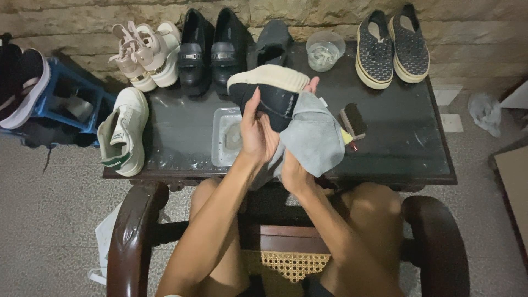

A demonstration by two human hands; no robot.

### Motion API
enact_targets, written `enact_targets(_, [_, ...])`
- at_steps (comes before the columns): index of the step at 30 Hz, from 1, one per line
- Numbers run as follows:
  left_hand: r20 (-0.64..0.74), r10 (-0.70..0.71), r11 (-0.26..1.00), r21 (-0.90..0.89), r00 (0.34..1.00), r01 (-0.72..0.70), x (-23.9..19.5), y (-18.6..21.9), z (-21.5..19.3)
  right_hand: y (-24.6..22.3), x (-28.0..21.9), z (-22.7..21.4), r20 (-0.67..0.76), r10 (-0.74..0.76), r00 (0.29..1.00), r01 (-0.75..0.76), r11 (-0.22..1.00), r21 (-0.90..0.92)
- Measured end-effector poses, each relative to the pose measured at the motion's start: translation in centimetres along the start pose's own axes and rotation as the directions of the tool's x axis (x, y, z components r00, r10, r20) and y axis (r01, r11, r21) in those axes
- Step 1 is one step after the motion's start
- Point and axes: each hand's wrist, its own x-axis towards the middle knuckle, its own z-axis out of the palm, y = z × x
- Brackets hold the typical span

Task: The person scrubs a black sneaker with a toothbrush, repeatedly dipping it into a small container of liquid. They wipe the shoe with a cloth and continue scrubbing the upper and sole areas.

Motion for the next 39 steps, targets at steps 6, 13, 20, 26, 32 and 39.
enact_targets(6, [-0.199,0.053,0.986,0.167,0.979,-0.019,-1.5,-0.2,5.3,0.5,3.8,-1.6,-0.284,-0.284,0.916,0.291,0.957,-0.017])
enact_targets(13, [-0.190,-0.059,0.981,0.172,0.980,0.093,-0.7,-0.1,2.2,1.0,10.9,-8.7,-0.588,-0.597,0.545,0.586,0.773,-0.242])
enact_targets(20, [-0.196,-0.053,0.958,0.267,0.979,0.105,-0.4,-0.8,-0.8,-4.0,12.0,-11.4,-0.446,-0.785,0.430,0.598,0.618,-0.511])
enact_targets(26, [-0.410,0.067,0.179,0.902,0.909,0.394,-1.2,-0.1,-4.5,6.3,15.3,-18.0,-0.335,-0.046,0.941,-0.160,0.812,-0.561])
enact_targets(32, [-0.467,-0.189,-0.405,0.838,0.864,0.365,-2.2,1.0,1.4,-0.8,11.3,-9.7,0.158,-0.155,0.975,0.202,0.916,-0.346])
enact_targets(39, [0.184,-0.298,-0.558,0.762,0.937,-0.327,-2.4,0.6,0.8,-1.6,6.1,-4.6,0.602,-0.029,0.798,0.121,0.986,-0.113])
